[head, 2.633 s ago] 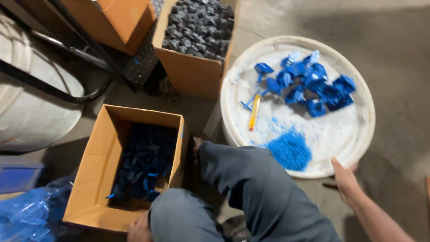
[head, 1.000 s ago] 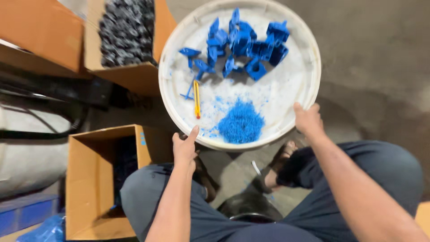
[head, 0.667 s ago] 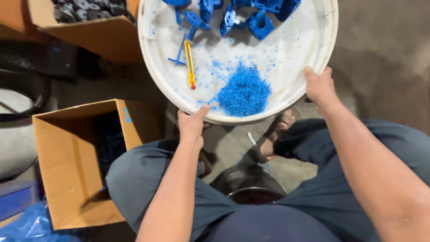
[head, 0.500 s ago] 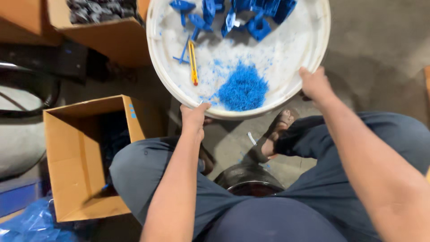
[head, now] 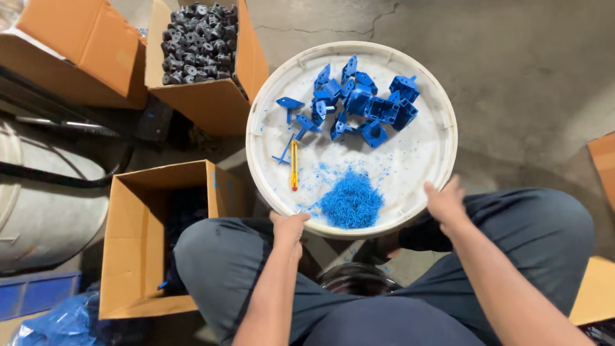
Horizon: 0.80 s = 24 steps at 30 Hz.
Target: The person moves bags of plastic components into a large container and then uses a utility knife to trim excess material from individual blue plastic parts.
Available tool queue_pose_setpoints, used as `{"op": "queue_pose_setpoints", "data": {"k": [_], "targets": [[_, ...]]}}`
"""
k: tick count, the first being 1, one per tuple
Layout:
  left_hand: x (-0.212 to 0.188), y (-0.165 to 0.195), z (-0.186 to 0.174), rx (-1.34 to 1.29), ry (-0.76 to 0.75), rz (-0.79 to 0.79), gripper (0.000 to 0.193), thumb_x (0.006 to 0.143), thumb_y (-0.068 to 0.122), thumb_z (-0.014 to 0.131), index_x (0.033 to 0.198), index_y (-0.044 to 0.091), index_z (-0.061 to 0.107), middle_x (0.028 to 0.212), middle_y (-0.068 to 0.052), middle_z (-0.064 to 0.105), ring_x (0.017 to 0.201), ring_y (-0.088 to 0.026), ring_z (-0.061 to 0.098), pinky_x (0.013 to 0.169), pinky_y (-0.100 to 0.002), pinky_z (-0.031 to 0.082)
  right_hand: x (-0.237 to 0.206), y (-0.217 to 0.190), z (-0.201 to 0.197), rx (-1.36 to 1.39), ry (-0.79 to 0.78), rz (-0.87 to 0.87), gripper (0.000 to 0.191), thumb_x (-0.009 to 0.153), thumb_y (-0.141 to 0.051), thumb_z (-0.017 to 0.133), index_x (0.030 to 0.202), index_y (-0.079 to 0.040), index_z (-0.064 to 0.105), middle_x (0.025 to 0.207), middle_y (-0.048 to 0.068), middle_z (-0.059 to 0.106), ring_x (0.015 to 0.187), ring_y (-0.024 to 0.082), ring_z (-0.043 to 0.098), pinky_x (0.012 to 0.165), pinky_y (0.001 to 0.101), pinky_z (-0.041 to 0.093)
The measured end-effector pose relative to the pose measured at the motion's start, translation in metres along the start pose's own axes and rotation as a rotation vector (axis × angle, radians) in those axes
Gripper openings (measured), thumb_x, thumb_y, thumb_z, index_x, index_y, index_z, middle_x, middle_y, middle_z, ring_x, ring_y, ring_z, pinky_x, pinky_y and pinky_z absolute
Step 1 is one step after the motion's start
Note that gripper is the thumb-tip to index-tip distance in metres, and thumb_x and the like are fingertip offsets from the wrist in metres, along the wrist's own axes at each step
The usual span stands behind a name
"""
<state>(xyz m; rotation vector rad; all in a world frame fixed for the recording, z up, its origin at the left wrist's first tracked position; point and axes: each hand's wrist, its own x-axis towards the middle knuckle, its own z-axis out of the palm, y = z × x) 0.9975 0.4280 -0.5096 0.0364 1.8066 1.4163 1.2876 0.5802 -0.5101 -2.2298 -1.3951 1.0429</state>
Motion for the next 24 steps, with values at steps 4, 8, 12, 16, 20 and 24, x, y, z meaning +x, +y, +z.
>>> {"op": "queue_pose_setpoints", "data": {"k": [4,8,12,16,20,24], "targets": [[-0.031,0.034,-0.035,0.077,0.038,0.362,0.092,0.073,0.004,0.085,0.148,0.001,0.032,0.135,-0.015,0.048,0.121,-0.025,0.053,0.1,-0.036,0.048,0.002,-0.016,-0.072,0.476,-0.048,-0.281,0.064,0.102,-0.022,0.061,0.16,-0.007,0.04,0.141,0.022,0.054,0.09,0.024,0.056,0.079,0.0389,0.049],[-0.06,0.078,-0.104,0.314,0.087,0.842,0.048,0.085,0.012,0.08,0.126,0.0,0.06,0.126,-0.016,0.064,0.116,-0.027,0.063,0.099,-0.034,0.055,0.005,-0.021,-0.148,0.523,-0.082,-0.875,0.044,0.116,-0.02,0.062,0.15,0.005,0.05,0.131,0.009,0.058,0.106,0.012,0.058,0.093,0.0262,0.052],[-0.083,0.089,-0.143,0.899,0.279,1.069,0.049,0.076,0.023,0.082,0.116,0.0,0.065,0.124,-0.014,0.064,0.121,-0.038,0.059,0.107,-0.049,0.045,-0.005,-0.007,-0.156,-0.046,0.145,-0.655,0.046,0.099,-0.031,0.068,0.139,-0.008,0.066,0.121,0.015,0.071,0.112,0.027,0.068,0.099,0.0401,0.052],[-0.1,0.079,-0.147,1.064,0.331,1.1,0.052,0.073,0.033,0.079,0.115,0.003,0.068,0.136,-0.013,0.063,0.138,-0.04,0.046,0.109,-0.059,0.032,-0.014,0.021,-0.139,-0.306,0.214,-0.773,0.052,0.092,-0.046,0.065,0.134,-0.014,0.069,0.142,0.01,0.064,0.134,0.035,0.054,0.111,0.0465,0.039],[-0.101,0.084,-0.137,1.096,0.345,0.996,0.054,0.068,0.036,0.08,0.112,0.007,0.071,0.129,-0.008,0.066,0.136,-0.037,0.046,0.109,-0.06,0.028,-0.001,0.028,-0.138,-0.268,0.199,-0.783,0.053,0.092,-0.047,0.063,0.133,-0.015,0.068,0.143,0.008,0.064,0.135,0.033,0.055,0.115,0.0441,0.04],[-0.079,0.111,-0.117,1.056,0.116,0.943,0.052,0.076,0.04,0.08,0.117,0.009,0.071,0.121,-0.007,0.073,0.121,-0.025,0.062,0.117,-0.058,0.026,-0.007,0.015,-0.136,-0.374,0.29,-0.813,0.055,0.091,-0.049,0.064,0.134,-0.015,0.069,0.142,0.009,0.064,0.136,0.032,0.055,0.114,0.0433,0.039]]}}
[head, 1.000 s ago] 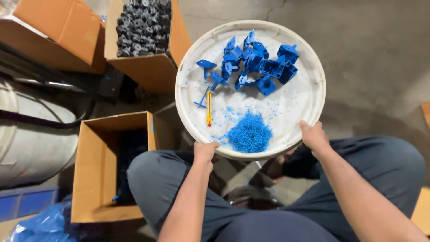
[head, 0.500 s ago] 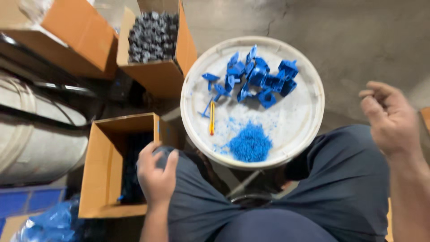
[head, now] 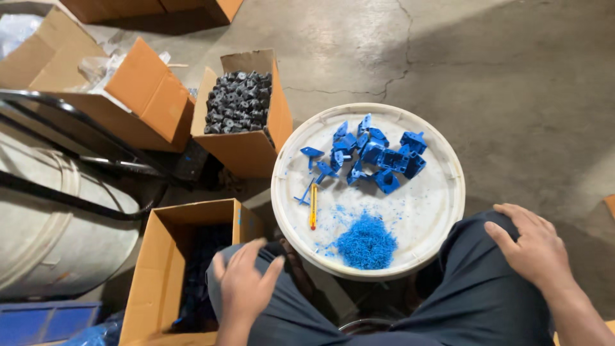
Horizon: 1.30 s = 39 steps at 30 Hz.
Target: The person moves bags of plastic components into a large container and then uses a utility knife to trim excess material from individual blue plastic parts.
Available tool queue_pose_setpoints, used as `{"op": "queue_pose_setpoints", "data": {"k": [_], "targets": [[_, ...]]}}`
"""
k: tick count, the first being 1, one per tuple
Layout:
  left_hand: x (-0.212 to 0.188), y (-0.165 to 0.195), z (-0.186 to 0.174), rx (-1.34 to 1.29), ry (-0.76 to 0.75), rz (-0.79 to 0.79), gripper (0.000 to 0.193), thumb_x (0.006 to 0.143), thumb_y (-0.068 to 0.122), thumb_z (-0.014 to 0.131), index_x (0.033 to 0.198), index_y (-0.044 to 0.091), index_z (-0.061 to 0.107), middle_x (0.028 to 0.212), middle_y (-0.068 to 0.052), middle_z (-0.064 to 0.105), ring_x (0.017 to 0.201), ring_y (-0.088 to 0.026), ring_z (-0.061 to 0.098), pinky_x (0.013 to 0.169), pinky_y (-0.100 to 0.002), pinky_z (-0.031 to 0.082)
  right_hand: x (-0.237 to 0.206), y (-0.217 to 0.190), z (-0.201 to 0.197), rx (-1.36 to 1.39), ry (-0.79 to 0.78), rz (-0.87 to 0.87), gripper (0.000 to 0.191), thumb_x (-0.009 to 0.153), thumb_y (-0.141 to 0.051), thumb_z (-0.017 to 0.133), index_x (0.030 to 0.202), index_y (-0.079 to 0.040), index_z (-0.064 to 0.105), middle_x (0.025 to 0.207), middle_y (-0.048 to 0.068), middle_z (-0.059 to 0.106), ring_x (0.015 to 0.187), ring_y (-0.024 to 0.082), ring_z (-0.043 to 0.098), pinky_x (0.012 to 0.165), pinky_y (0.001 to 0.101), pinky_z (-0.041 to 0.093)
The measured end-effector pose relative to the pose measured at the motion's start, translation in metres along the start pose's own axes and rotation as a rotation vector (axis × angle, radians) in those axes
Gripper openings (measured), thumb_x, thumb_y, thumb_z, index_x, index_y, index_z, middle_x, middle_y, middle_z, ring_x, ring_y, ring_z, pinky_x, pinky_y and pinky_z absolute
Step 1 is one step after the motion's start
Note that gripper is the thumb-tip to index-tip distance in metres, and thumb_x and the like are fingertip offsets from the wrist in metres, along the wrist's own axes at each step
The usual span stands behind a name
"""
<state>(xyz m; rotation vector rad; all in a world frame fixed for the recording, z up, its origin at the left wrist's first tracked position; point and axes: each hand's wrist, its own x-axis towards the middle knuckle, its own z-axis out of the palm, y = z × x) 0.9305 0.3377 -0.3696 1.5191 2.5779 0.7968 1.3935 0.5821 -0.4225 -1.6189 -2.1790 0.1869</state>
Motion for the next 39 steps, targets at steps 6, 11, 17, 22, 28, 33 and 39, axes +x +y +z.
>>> {"op": "queue_pose_setpoints", "data": {"k": [6,11,17,22,28,33,39], "targets": [[0.092,0.022,0.054,-0.238,-0.422,-0.258,0.051,0.08,0.034,0.069,0.126,0.012,0.065,0.105,-0.008,0.08,0.1,-0.029,0.072,0.087,-0.042,0.054,-0.006,-0.046,-0.03,-0.298,-0.032,-0.085,0.051,0.091,-0.054,0.063,0.129,-0.021,0.071,0.13,0.004,0.072,0.131,0.024,0.063,0.11,0.0383,0.048],[0.123,0.031,0.131,0.035,-0.479,-0.279,0.028,0.088,0.023,0.062,0.112,0.01,0.07,0.108,-0.017,0.073,0.103,-0.037,0.069,0.088,-0.05,0.054,0.037,-0.078,0.007,0.039,-0.352,-0.103,0.053,0.082,-0.046,0.075,0.126,-0.017,0.072,0.123,0.01,0.074,0.116,0.031,0.067,0.094,0.0391,0.054],[0.125,0.026,0.186,0.125,-0.411,-0.174,0.021,0.09,0.013,0.056,0.107,0.005,0.066,0.098,-0.022,0.073,0.093,-0.042,0.07,0.082,-0.053,0.056,0.073,-0.125,0.087,0.262,-0.631,-0.341,0.047,0.082,-0.038,0.072,0.126,-0.02,0.072,0.12,0.009,0.073,0.114,0.03,0.068,0.096,0.0385,0.053],[0.125,0.031,0.194,0.01,-0.44,-0.321,0.031,0.08,0.015,0.069,0.107,0.002,0.062,0.098,-0.023,0.071,0.094,-0.043,0.068,0.083,-0.052,0.054,0.069,-0.157,0.101,0.261,-0.755,-0.386,0.046,0.084,-0.037,0.072,0.129,-0.024,0.07,0.12,0.006,0.073,0.112,0.029,0.067,0.094,0.0397,0.052],[0.11,0.062,0.189,-1.115,-0.687,-0.663,0.029,0.081,0.007,0.076,0.107,0.0,0.065,0.09,-0.008,0.072,0.077,-0.022,0.07,0.058,-0.039,0.055,0.054,-0.165,0.099,0.666,-0.982,-0.042,0.068,0.084,-0.032,0.073,0.147,-0.026,0.049,0.115,0.004,0.077,0.099,0.02,0.076,0.086,0.0346,0.059],[0.108,0.088,0.191,-1.374,-0.877,-0.463,0.026,0.088,0.009,0.079,0.11,-0.002,0.07,0.091,-0.01,0.069,0.071,-0.015,0.066,0.06,-0.031,0.056,0.067,-0.169,0.103,0.89,-0.985,0.102,0.075,0.087,-0.016,0.064,0.156,-0.02,0.034,0.098,0.008,0.076,0.085,0.015,0.072,0.075,0.031,0.059],[0.126,0.086,0.187,-1.24,-0.826,-0.462,0.024,0.099,0.028,0.067,0.102,0.005,0.068,0.078,0.0,0.065,0.059,-0.007,0.057,0.047,-0.025,0.046,0.085,-0.177,0.111,0.956,-1.08,0.209,0.07,0.09,-0.012,0.065,0.155,-0.017,0.041,0.076,0.007,0.063,0.061,0.013,0.057,0.056,0.0302,0.053]]}}
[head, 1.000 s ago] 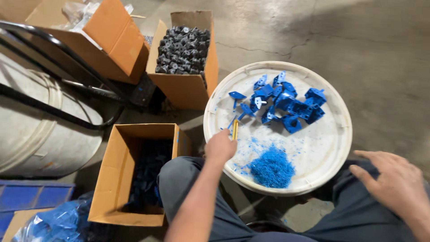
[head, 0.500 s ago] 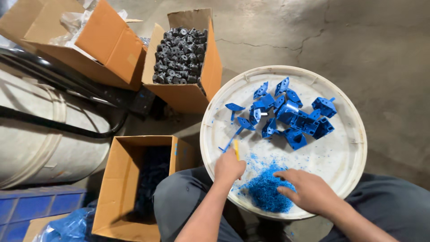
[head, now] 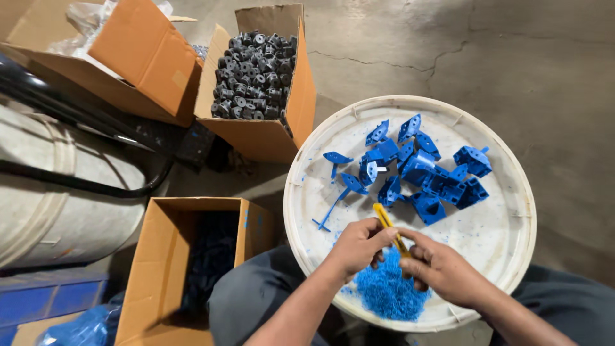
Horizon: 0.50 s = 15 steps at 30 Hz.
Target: The person moves bags of plastic components into a large container and then uses a utility knife to trim excess material from individual blue plastic parts.
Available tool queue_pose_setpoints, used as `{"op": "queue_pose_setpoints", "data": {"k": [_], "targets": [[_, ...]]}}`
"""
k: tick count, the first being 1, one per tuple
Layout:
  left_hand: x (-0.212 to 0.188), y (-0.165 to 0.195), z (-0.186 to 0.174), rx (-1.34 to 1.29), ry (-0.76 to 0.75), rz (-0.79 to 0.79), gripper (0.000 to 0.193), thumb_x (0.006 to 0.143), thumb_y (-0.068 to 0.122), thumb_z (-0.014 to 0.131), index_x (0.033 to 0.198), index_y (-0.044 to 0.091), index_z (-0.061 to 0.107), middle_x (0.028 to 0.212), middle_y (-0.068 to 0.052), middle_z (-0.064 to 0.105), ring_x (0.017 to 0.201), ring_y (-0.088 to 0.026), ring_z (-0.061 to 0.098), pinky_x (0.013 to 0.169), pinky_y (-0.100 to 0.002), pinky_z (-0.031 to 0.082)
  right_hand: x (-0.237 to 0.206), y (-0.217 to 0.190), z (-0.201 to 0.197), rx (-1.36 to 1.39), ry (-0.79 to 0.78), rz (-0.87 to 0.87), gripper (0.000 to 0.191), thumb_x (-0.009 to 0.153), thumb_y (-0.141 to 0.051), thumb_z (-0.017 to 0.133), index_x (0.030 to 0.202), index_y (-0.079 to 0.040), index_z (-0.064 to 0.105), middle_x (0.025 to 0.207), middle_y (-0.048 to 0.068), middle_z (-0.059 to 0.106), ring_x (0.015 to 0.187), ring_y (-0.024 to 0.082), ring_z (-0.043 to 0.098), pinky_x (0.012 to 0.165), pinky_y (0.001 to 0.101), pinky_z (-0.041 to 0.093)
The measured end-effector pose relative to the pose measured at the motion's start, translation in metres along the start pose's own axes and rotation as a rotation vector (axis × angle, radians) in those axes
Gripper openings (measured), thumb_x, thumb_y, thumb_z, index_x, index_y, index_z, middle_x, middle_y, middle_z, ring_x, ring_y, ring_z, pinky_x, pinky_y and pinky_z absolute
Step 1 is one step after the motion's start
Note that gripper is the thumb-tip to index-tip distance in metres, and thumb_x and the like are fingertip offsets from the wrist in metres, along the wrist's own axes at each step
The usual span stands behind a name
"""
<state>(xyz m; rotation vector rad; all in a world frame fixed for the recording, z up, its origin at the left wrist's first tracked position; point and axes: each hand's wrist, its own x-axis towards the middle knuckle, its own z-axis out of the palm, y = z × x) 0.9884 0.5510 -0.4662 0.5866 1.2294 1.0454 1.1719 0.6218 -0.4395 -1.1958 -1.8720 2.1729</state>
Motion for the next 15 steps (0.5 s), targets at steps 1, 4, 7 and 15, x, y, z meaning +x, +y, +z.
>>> {"op": "queue_pose_setpoints", "data": {"k": [1,4,7,15], "targets": [[0.001,0.001,-0.002,-0.041,0.033,0.022,0.023,0.099,0.028,0.067,0.099,0.006,0.066,0.076,0.001,0.063,0.056,-0.007,0.054,0.046,-0.024,0.044,0.003,0.002,0.002,0.018,-0.004,0.009,0.071,0.09,-0.012,0.065,0.156,-0.017,0.041,0.075,0.007,0.065,0.061,0.013,0.058,0.056,0.0299,0.053],[0.002,0.004,-0.007,-0.172,0.118,0.039,0.021,0.099,0.028,0.067,0.093,0.008,0.062,0.07,0.002,0.057,0.051,-0.005,0.048,0.044,-0.022,0.039,0.01,0.011,0.009,0.11,-0.005,0.054,0.061,0.089,-0.014,0.066,0.147,-0.015,0.048,0.072,0.007,0.066,0.06,0.013,0.06,0.055,0.0303,0.053],[0.006,0.005,-0.009,-0.243,0.12,0.08,0.019,0.097,0.024,0.07,0.091,0.008,0.062,0.069,0.002,0.056,0.05,-0.004,0.045,0.043,-0.022,0.037,0.02,0.023,0.007,0.186,-0.011,0.015,0.034,0.092,-0.017,0.066,0.122,-0.004,0.056,0.071,0.007,0.066,0.059,0.013,0.06,0.053,0.0298,0.052],[0.014,-0.001,-0.005,-0.276,0.052,0.103,0.018,0.096,0.021,0.074,0.091,0.007,0.064,0.071,0.003,0.06,0.055,-0.003,0.048,0.049,-0.021,0.039,0.027,0.038,0.002,0.24,0.108,0.085,0.026,0.097,-0.027,0.064,0.101,-0.001,0.06,0.058,0.003,0.056,0.047,0.01,0.05,0.042,0.0272,0.039]]}}
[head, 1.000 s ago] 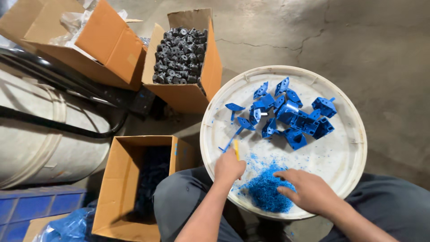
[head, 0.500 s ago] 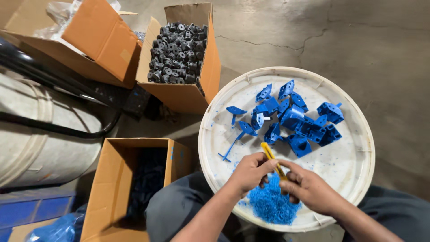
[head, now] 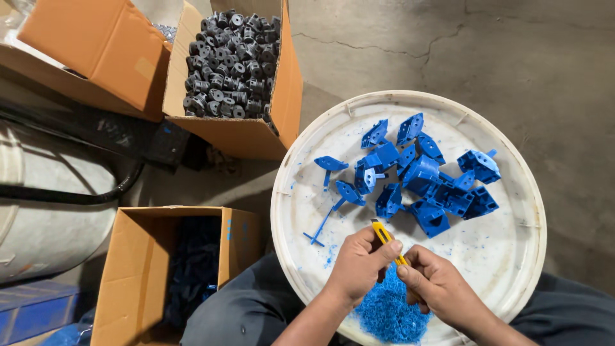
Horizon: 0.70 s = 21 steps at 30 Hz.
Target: The person moves bags of plastic components into a large container and then uses a utility knife to trim excess material from individual blue plastic parts.
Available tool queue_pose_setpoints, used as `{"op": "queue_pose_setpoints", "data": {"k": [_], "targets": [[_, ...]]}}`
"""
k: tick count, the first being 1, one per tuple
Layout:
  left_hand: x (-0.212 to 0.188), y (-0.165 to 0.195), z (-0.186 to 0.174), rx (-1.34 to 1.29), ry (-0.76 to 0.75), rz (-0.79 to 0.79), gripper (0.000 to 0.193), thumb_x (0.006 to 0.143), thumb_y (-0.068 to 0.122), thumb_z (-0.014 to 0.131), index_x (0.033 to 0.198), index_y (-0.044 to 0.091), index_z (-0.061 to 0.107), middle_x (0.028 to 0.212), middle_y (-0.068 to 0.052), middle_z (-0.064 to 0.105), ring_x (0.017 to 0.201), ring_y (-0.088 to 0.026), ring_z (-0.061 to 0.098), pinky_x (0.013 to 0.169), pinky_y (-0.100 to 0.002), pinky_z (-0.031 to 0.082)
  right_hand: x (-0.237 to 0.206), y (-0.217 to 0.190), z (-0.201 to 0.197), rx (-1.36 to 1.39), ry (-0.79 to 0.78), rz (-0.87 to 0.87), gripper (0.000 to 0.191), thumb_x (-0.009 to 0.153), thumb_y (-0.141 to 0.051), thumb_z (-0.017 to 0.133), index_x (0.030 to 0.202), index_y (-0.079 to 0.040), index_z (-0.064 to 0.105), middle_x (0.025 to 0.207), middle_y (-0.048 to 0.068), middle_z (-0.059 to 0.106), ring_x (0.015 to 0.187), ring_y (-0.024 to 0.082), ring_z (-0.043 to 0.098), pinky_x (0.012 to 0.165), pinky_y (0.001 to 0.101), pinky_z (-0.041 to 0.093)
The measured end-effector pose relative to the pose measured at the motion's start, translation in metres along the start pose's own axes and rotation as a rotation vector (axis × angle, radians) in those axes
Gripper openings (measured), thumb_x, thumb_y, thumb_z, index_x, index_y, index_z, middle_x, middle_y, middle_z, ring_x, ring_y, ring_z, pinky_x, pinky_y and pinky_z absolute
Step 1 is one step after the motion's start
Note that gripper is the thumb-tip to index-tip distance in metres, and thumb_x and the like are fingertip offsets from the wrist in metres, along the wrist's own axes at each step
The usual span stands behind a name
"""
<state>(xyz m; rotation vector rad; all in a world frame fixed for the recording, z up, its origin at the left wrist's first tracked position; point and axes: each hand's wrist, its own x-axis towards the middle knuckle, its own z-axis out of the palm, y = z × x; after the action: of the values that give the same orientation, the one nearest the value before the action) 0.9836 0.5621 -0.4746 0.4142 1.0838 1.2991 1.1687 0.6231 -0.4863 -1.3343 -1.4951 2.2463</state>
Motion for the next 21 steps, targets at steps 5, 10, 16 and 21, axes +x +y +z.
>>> {"op": "queue_pose_setpoints", "data": {"k": [5,10,16,21], "targets": [[0.001,-0.008,0.005,-0.008,-0.034,-0.013,0.018,0.096,0.019,0.075,0.091,0.005,0.065,0.071,0.002,0.061,0.057,-0.003,0.05,0.05,-0.021,0.039,-0.008,-0.002,-0.003,-0.054,0.046,0.03,0.031,0.095,-0.034,0.061,0.106,-0.006,0.065,0.054,0.005,0.055,0.043,0.01,0.048,0.04,0.0265,0.037],[0.0,-0.014,0.012,0.019,-0.027,-0.039,0.017,0.094,0.018,0.075,0.093,0.003,0.068,0.075,0.002,0.064,0.062,-0.004,0.053,0.055,-0.022,0.043,-0.011,0.004,-0.001,0.065,-0.006,0.029,0.04,0.099,-0.039,0.056,0.107,-0.002,0.067,0.06,0.005,0.058,0.05,0.012,0.052,0.047,0.0283,0.043],[0.01,0.002,0.006,0.254,0.059,-0.014,0.021,0.093,0.024,0.074,0.099,0.004,0.068,0.073,0.002,0.063,0.063,-0.006,0.054,0.055,-0.024,0.043,-0.014,0.006,-0.004,0.139,-0.019,-0.043,0.038,0.099,-0.034,0.054,0.114,0.0,0.063,0.063,0.008,0.062,0.053,0.015,0.056,0.051,0.0306,0.047],[0.033,0.032,-0.016,0.91,0.725,0.234,0.056,0.08,0.046,0.078,0.116,0.007,0.062,0.097,-0.008,0.066,0.089,-0.027,0.065,0.077,-0.041,0.053,-0.013,-0.003,-0.006,0.181,0.07,-0.019,0.042,0.094,-0.029,0.056,0.131,-0.008,0.054,0.073,0.01,0.066,0.052,0.017,0.058,0.05,0.032,0.047]]}}
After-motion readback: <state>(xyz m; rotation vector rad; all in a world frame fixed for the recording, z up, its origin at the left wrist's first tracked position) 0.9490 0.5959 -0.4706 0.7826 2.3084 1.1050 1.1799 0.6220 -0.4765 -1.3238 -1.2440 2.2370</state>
